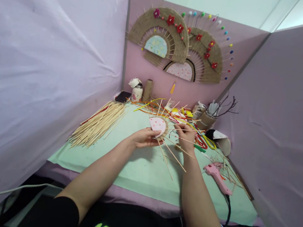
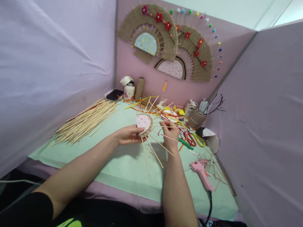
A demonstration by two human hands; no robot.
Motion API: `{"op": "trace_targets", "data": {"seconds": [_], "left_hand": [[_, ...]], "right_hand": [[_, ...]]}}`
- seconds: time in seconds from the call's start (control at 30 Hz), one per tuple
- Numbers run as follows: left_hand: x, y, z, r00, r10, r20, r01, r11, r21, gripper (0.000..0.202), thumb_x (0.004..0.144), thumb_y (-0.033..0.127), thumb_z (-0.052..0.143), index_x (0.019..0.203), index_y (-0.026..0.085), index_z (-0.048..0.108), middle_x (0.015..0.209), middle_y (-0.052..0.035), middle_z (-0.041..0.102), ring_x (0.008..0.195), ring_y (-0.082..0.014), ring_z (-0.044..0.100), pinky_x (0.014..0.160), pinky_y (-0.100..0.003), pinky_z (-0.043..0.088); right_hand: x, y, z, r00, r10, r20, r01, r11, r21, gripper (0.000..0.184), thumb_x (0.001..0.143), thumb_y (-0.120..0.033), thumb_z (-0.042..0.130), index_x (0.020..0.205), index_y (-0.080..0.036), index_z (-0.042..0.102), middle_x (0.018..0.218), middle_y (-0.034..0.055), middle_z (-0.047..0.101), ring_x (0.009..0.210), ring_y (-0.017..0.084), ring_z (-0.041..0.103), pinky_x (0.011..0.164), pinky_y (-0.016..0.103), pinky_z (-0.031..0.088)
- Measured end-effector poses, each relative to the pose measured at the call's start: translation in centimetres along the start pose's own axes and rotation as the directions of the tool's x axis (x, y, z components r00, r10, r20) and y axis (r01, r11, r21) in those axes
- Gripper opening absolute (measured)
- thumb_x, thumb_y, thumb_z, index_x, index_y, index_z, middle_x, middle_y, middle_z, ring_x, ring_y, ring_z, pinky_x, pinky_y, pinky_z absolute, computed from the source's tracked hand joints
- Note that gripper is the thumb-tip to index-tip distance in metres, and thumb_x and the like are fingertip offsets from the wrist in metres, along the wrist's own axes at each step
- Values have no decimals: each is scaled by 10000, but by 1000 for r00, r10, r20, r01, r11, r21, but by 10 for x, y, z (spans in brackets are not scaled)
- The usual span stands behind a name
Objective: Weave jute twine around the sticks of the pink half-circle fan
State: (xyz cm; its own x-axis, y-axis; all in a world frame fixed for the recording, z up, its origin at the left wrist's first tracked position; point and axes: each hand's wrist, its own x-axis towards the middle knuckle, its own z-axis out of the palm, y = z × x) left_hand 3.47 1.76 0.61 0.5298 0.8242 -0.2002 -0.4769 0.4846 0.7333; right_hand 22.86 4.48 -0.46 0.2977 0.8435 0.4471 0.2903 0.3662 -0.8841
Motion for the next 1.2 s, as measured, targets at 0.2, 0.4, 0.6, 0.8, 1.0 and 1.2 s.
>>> {"op": "trace_targets", "data": {"seconds": [0.2, 0.4, 0.6, 0.8, 1.0, 1.2], "left_hand": [[-2, 3, -1, 999, 41, -16, -41, 998, 46, 235, 727, 111, 697, 941, 134, 604, 846, -78, 695, 719, -144, 673, 767, -302, 551], [-3, 5, 0, 999, 46, 1, -46, 996, 78, 232, 732, 124, 689, 951, 131, 613, 873, -101, 698, 722, -153, 674, 707, -272, 540], [-3, 5, -3, 999, 45, 25, -47, 995, 83, 203, 742, 109, 666, 938, 131, 620, 852, -83, 700, 754, -169, 685, 682, -259, 532], [-1, 6, -3, 994, 103, -26, -100, 991, 85, 213, 723, 106, 685, 922, 138, 615, 858, -81, 698, 735, -158, 681, 698, -269, 528], [3, 12, -9, 965, 229, -132, -221, 973, 69, 232, 716, 90, 691, 926, 136, 605, 873, -81, 695, 732, -150, 676, 679, -252, 527], [5, 18, -14, 914, 317, -253, -318, 947, 37, 227, 745, 80, 648, 956, 138, 588, 862, -71, 691, 759, -154, 679, 650, -227, 517]], "right_hand": [[-1, -2, -2, 1000, -25, -6, 26, 999, 24, 265, 666, -421, 678, 667, -162, 624, 536, -27, 502, 520, 104, 385, 502, 242, 317], [2, 6, -2, 1000, -27, -12, 28, 997, 69, 258, 683, -414, 681, 675, -163, 622, 552, -32, 508, 512, 97, 379, 497, 238, 307], [3, 9, -2, 999, -49, 1, 48, 994, 99, 249, 692, -402, 683, 698, -157, 640, 587, -23, 548, 541, 100, 414, 528, 241, 333], [3, 7, -4, 1000, -14, -24, 15, 999, 48, 272, 675, -437, 680, 713, -169, 653, 599, -14, 567, 557, 118, 447, 552, 263, 365], [5, 5, -9, 999, 38, 21, -40, 996, 80, 291, 636, -431, 716, 740, -170, 643, 642, -11, 581, 585, 113, 464, 562, 256, 384], [6, 2, -17, 980, 170, 100, -188, 958, 215, 356, 606, -454, 730, 810, -187, 611, 584, -49, 516, 476, 72, 377, 453, 223, 299]]}}
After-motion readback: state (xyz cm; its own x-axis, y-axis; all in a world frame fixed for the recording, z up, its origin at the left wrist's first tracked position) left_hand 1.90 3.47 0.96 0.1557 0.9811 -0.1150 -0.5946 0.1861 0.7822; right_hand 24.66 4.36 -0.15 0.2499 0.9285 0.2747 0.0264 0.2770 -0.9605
